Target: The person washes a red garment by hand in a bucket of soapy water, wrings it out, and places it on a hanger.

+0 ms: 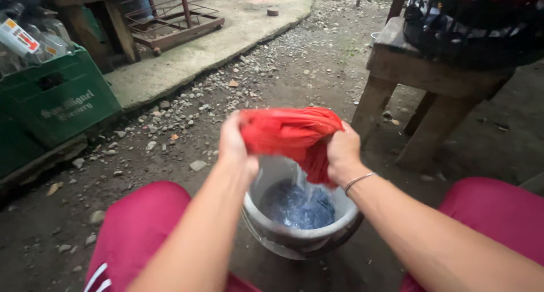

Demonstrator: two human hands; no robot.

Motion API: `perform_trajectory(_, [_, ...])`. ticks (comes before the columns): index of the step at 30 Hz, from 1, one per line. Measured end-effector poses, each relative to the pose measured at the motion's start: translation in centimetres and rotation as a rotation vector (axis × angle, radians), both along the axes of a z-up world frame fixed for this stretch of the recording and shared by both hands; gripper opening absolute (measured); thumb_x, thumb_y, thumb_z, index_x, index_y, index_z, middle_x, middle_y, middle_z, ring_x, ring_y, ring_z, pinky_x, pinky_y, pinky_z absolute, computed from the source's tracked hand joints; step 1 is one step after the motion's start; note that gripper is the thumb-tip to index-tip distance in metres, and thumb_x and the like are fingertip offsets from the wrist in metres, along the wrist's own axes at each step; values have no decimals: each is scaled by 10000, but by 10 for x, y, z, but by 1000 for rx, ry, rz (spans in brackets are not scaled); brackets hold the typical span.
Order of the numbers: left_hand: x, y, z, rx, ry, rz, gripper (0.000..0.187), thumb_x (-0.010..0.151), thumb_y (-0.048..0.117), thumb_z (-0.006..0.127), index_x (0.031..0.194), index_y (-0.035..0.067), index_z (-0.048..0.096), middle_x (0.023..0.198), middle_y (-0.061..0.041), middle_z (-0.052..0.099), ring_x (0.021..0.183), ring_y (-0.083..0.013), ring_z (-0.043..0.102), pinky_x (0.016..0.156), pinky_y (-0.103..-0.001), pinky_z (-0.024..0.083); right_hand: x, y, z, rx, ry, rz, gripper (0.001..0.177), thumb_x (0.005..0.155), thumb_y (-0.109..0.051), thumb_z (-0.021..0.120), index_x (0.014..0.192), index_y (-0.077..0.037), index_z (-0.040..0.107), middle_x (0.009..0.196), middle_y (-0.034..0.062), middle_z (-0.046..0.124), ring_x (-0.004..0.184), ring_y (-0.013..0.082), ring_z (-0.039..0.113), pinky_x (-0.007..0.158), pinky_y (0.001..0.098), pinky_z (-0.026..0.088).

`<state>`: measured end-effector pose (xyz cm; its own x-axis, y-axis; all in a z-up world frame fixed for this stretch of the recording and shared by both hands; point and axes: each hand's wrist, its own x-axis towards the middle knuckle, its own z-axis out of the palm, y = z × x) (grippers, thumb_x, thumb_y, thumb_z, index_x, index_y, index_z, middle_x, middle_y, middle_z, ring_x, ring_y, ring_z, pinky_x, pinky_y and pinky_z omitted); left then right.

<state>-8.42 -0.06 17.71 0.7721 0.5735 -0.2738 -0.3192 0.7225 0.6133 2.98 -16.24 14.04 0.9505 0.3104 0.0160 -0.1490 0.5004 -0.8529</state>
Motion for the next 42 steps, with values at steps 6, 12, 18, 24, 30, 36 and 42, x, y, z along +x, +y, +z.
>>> perform_trajectory(6, [-3,-64,-48,-350,90,-218,477,891,443,384,1214,210,647,1221,-76,704,1118,-328,632,935,-600,444,1,6,3,285,104,239,197,951,-30,485,1058,-33,650,1013,101,721,937,235,684,933,448,558])
perform_trajectory(12, [28,-73,-53,-341,-149,-189,512,885,394,389,1207,119,677,1251,-125,720,1129,-333,669,965,-579,510,-2,-17,16,325,405,258,278,914,-192,478,1059,-54,671,1120,137,728,1066,283,674,996,504,522])
perform_trajectory(18, [49,-54,-49,-271,-150,-101,440,841,350,458,1098,76,686,1135,-139,750,1033,-331,708,957,-523,543,9,-37,4,-87,293,310,325,1006,-288,515,1219,-82,648,1281,110,662,1162,262,604,1060,500,451])
perform_trajectory(24, [39,-34,-39,128,-13,194,242,832,192,616,966,25,729,958,-87,725,870,-223,679,832,-365,550,2,-70,5,-80,168,944,670,803,-272,541,1455,-120,515,1444,138,624,1252,332,600,1066,567,427])
perform_trajectory(30, [12,-36,-27,592,-95,-62,246,837,147,611,958,-11,755,915,-59,732,809,-152,648,781,-289,515,-2,-39,38,-301,747,625,749,811,-675,486,1287,-116,636,1346,159,654,1179,348,621,1049,559,397])
perform_trajectory(36, [13,-49,-25,519,156,45,332,831,269,625,925,-16,766,896,-91,735,809,-191,652,788,-336,520,15,-4,42,-275,568,162,279,833,-318,635,979,-90,698,1114,122,735,964,310,709,912,512,574])
perform_trajectory(42, [29,-43,-25,-208,10,-162,458,905,385,427,1084,31,656,1015,-154,739,893,-313,707,836,-465,574,10,16,59,99,336,206,135,748,-116,554,788,13,559,792,234,642,747,400,695,790,564,627])
